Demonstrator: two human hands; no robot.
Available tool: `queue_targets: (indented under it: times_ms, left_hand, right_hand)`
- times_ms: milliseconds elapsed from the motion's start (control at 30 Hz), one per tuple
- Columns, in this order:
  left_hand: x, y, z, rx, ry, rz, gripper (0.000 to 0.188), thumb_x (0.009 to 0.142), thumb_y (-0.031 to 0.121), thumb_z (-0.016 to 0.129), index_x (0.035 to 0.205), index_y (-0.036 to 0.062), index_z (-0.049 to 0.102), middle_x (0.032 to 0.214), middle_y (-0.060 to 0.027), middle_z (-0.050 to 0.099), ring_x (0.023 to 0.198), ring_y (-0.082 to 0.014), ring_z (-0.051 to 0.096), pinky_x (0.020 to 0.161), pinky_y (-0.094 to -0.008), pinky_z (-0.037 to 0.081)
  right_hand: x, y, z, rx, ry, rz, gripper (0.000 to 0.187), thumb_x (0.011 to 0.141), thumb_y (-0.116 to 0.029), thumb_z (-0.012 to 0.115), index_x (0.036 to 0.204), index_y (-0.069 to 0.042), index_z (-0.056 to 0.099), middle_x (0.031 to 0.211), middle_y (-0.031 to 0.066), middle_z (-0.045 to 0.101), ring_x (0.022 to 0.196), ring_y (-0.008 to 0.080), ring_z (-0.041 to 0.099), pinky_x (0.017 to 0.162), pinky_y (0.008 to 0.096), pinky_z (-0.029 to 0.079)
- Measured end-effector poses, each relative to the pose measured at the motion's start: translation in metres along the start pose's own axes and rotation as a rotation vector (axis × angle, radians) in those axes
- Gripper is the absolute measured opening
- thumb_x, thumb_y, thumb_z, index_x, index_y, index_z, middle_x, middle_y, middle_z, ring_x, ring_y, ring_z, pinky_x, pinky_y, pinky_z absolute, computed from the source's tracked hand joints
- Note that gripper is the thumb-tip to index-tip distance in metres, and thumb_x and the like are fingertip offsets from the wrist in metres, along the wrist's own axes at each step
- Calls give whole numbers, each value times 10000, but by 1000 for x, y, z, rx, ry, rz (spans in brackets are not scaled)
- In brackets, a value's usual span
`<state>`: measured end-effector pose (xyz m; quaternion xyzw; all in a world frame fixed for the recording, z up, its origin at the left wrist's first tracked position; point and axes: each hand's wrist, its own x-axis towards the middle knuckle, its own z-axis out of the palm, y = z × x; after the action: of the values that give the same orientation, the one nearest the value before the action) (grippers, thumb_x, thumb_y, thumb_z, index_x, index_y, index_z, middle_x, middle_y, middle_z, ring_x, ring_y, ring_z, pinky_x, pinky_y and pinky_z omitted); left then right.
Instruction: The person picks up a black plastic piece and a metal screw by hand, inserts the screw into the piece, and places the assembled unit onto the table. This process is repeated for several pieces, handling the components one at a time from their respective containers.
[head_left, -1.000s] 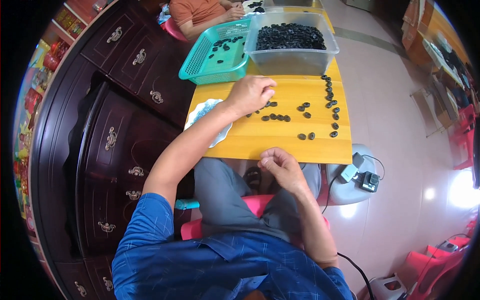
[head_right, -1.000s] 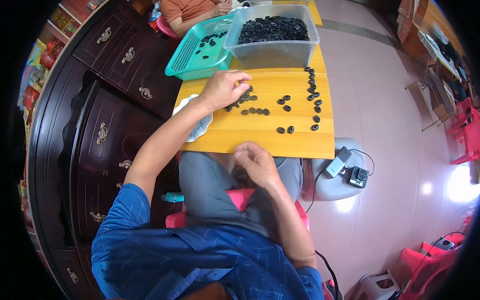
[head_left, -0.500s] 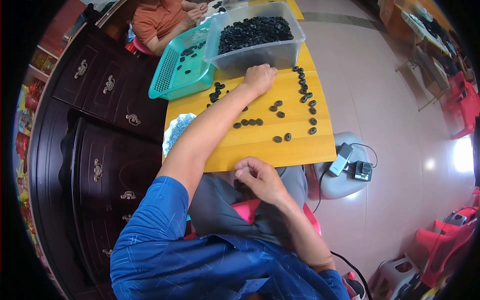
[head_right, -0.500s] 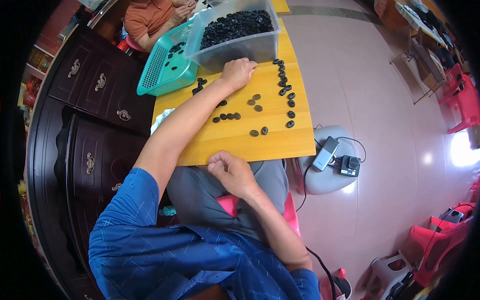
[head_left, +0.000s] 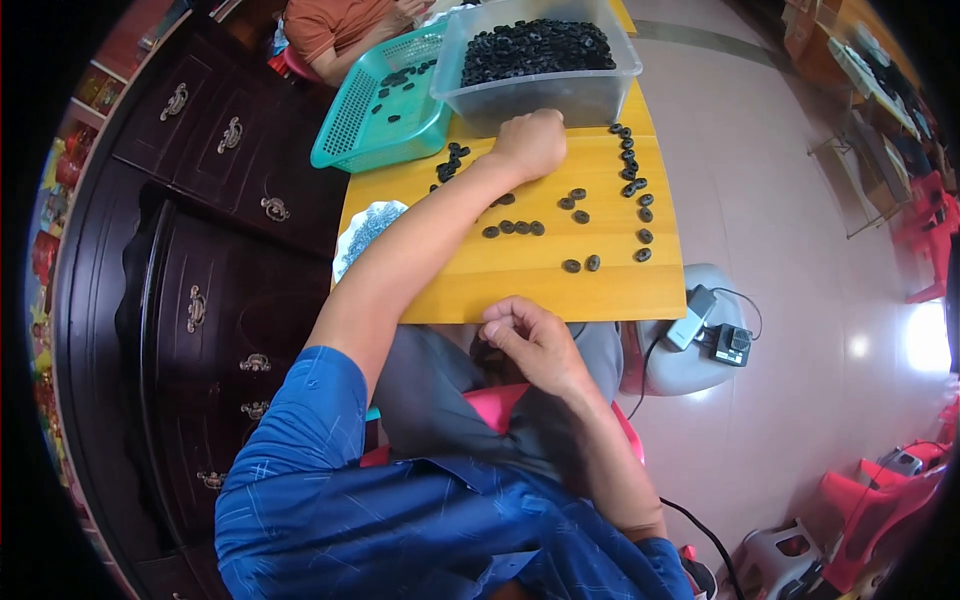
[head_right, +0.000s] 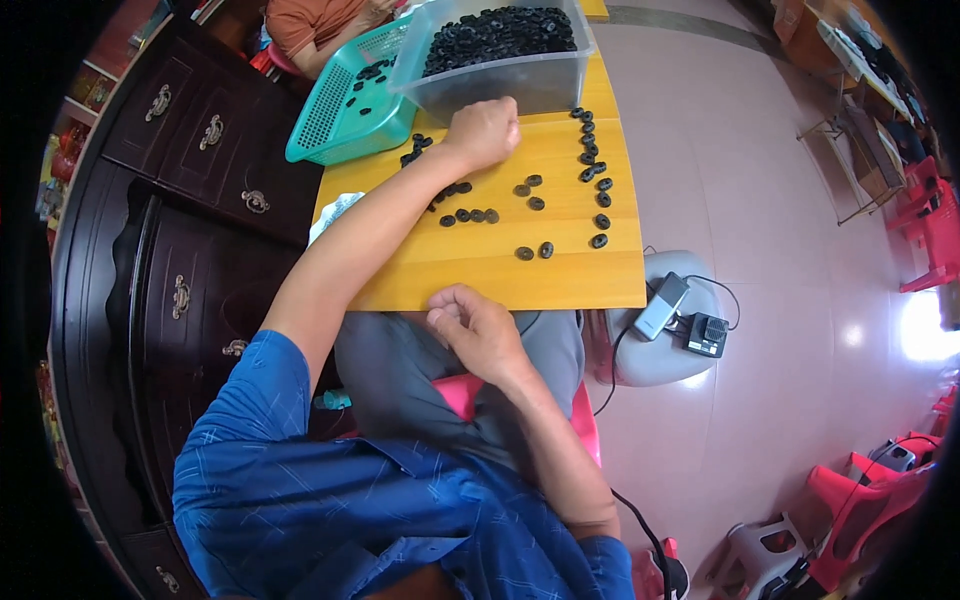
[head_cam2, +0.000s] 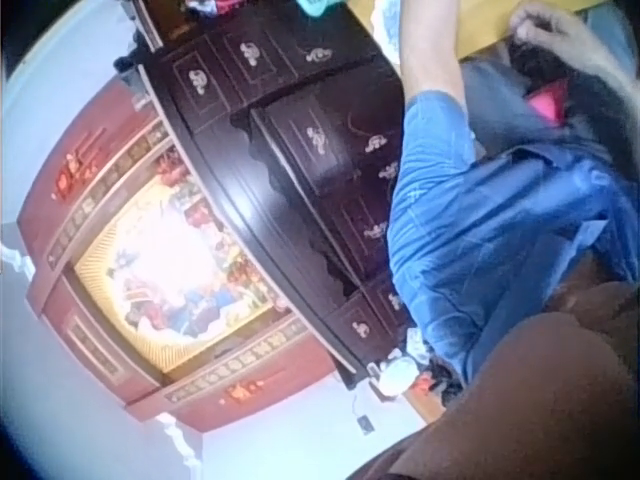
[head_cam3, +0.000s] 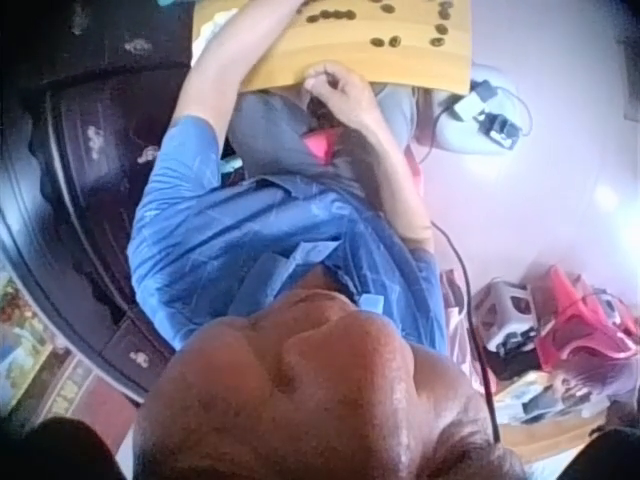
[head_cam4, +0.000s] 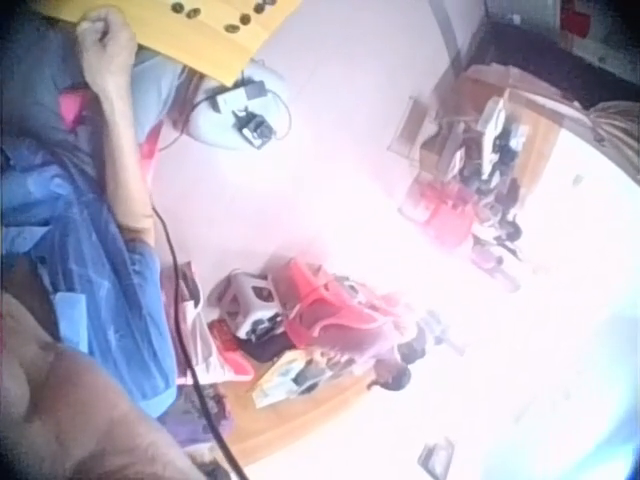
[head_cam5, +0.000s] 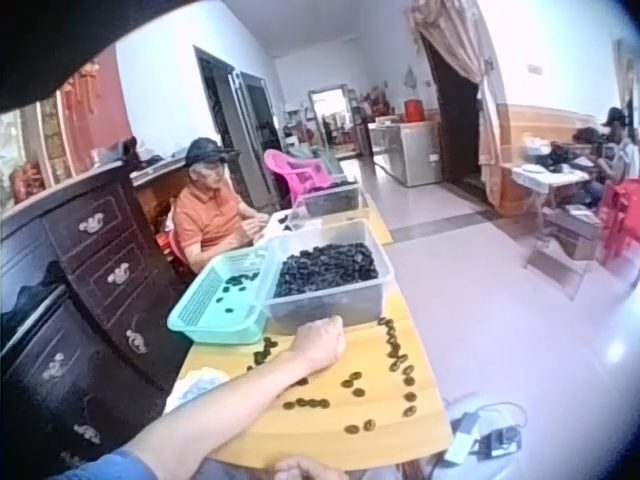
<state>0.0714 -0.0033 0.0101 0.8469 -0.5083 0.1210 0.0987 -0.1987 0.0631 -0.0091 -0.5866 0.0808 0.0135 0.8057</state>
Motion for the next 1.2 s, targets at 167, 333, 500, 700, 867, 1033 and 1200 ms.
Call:
queue_targets:
  times_ms: [167, 333, 500, 700, 867, 1033, 1200]
  left_hand:
    - [-57, -35, -43, -667, 81, -243, 100, 797, 77, 644, 811, 28, 558, 675, -101, 634, 603, -196, 629, 581, -316, 502]
    - [-138, -35, -74, -1039, 127, -452, 37, 857, 15, 562, 875, 37, 537, 636, 2, 550, 484, -54, 493, 448, -235, 395]
    - [-180, -29, -75, -695, 120, -394, 118, 864, 30, 556, 921, 50, 658, 734, -73, 652, 654, -192, 633, 620, -334, 506]
    - [-186, -39, -74, -144, 134, -262, 130, 857, 99, 596, 930, 58, 697, 901, -120, 680, 812, -325, 670, 705, -430, 528]
    - [-180, -39, -72, 86, -189, -269, 175, 839, 201, 647, 934, 66, 705, 938, -143, 670, 859, -328, 673, 746, -461, 537]
    - [-178, -35, -64, 122, -232, -287, 193, 832, 227, 648, 925, 70, 712, 934, -151, 674, 865, -321, 682, 735, -464, 544]
    - [-186, -32, -60, 130, -176, -274, 196, 830, 225, 628, 914, 71, 713, 902, -143, 675, 839, -330, 684, 721, -466, 548]
  right_hand:
    - [3, 5, 0, 2, 7, -56, 180, 986, -112, 597, 1112, 16, 588, 958, 54, 656, 910, 117, 634, 846, 255, 512]
    - [3, 8, -2, -42, -3, -44, 173, 987, -116, 595, 1105, 10, 589, 923, 46, 665, 894, 114, 630, 825, 247, 497]
    - [0, 8, 2, 5, -2, -38, 160, 984, -115, 592, 1089, 6, 594, 929, 53, 668, 874, 117, 626, 810, 245, 493]
    - [3, 11, 1, -25, -3, -64, 148, 982, -114, 591, 1075, 0, 595, 920, 48, 664, 852, 111, 613, 794, 246, 489]
    - [1, 2, -1, -48, -5, -46, 155, 983, -132, 592, 1075, -8, 594, 927, 43, 661, 844, 106, 605, 772, 238, 478]
    - [2, 6, -1, -17, 2, -63, 158, 983, -138, 590, 1080, -14, 594, 920, 35, 662, 834, 95, 596, 751, 229, 464]
    - [2, 1, 0, -36, -2, -43, 155, 982, -131, 590, 1076, -8, 593, 912, 40, 663, 845, 104, 603, 765, 237, 474]
